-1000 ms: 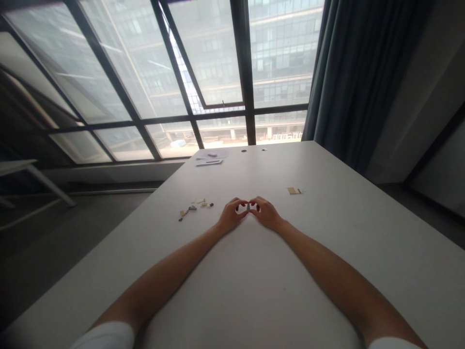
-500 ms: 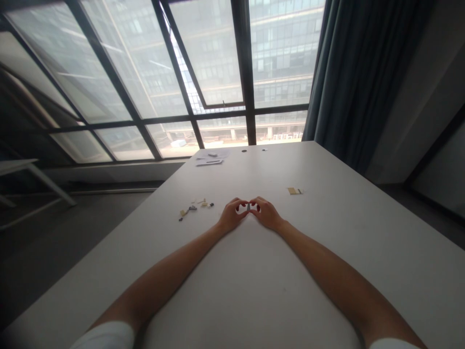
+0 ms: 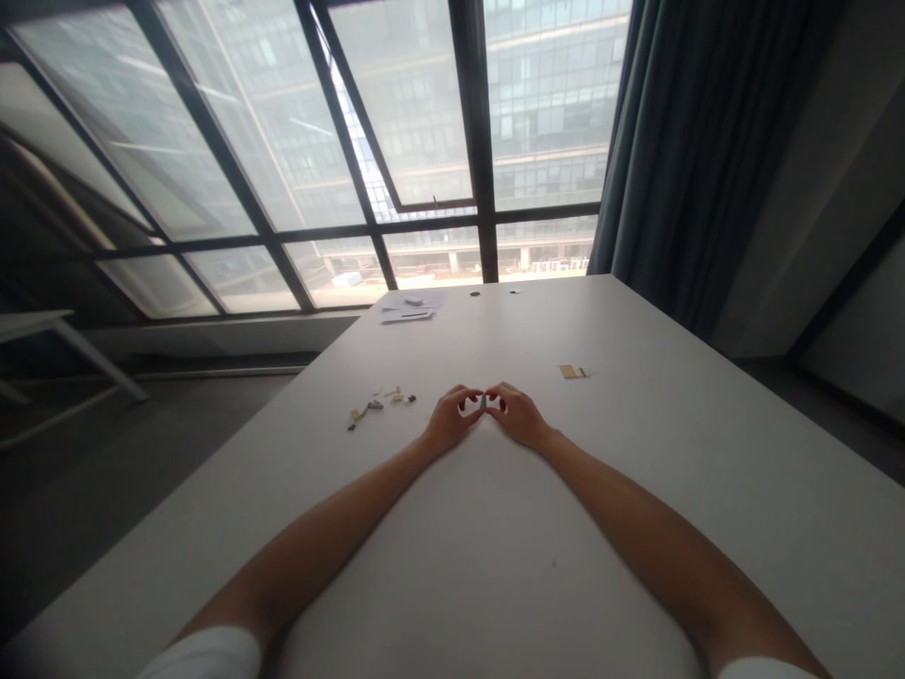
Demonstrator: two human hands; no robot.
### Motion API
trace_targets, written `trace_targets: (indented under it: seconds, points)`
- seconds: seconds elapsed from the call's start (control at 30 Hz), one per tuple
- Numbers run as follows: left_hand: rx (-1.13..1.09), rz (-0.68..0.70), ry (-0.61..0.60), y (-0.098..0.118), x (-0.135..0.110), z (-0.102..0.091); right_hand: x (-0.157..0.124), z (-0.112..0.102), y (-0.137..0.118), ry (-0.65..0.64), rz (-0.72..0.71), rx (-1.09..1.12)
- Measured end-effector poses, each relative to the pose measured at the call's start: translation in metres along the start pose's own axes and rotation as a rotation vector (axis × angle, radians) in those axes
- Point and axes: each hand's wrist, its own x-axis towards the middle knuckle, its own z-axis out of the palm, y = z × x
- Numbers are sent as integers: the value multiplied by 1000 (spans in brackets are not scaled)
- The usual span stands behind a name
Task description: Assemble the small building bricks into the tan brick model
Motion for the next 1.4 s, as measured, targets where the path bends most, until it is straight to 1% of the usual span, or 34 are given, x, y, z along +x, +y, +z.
trace_targets:
  seconds: [0.47, 0.97, 1.4]
  points:
    - [16, -50, 11, 1, 0, -2, 1, 2, -2, 35, 30, -55]
    - [7, -22, 11, -3, 1, 1, 0, 2, 2, 45, 36, -67]
    - [10, -21, -7, -2, 1, 0, 1, 0, -3, 22, 34, -82]
